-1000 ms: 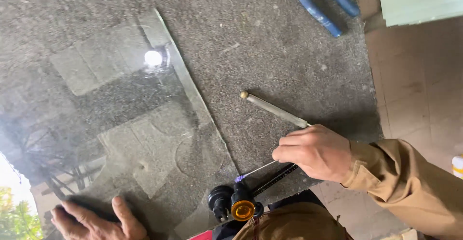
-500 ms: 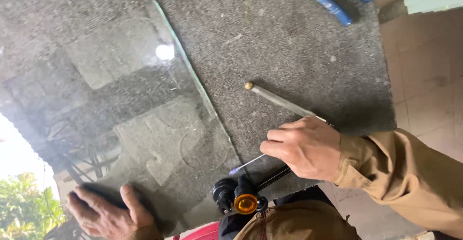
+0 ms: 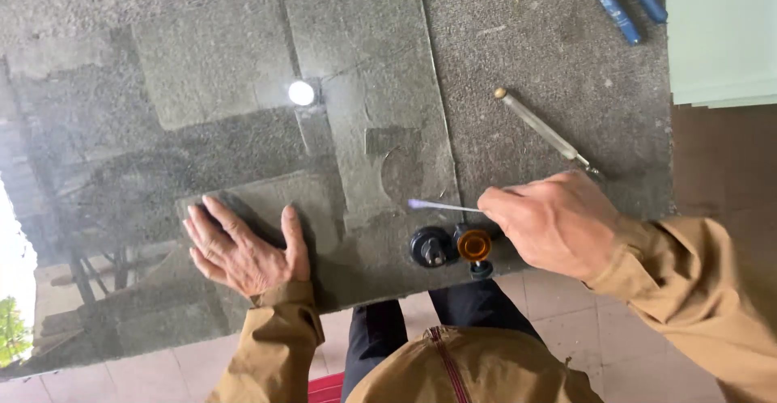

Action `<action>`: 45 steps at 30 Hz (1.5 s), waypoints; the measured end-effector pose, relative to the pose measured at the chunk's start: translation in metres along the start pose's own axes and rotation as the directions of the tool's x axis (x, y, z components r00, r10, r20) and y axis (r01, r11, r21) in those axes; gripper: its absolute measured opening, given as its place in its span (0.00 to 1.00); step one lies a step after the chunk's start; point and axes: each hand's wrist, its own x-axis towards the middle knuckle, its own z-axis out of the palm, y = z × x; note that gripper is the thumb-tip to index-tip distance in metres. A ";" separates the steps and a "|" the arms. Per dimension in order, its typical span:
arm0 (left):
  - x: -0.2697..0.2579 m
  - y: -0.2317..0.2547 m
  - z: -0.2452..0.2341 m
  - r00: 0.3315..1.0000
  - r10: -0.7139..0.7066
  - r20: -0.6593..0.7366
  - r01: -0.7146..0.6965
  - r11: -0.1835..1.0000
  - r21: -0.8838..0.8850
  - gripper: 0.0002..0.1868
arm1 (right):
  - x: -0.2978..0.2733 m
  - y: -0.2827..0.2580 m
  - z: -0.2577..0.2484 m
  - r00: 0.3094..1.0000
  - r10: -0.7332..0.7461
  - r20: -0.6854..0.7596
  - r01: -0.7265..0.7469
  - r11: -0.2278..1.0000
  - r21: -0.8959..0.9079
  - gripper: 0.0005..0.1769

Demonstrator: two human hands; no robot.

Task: Cutting a circular piece of glass from a sheet using a circular glass cutter and other hand tools

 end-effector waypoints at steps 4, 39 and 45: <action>0.002 -0.001 -0.002 1.000 -0.030 -0.009 0.029 0.998 -0.061 0.47 | -0.035 -0.096 0.014 0.931 0.331 -0.154 -0.272 0.910 0.313 0.08; 0.002 -0.009 -0.003 0.984 -0.020 0.177 0.037 0.995 -0.094 0.49 | -0.067 -0.149 0.181 0.378 0.878 -0.293 -0.718 0.478 0.506 0.05; 0.003 -0.005 -0.004 0.983 -0.027 0.179 0.052 0.989 -0.137 0.50 | -0.130 -0.171 0.161 0.550 0.785 -0.286 -0.648 0.617 0.448 0.05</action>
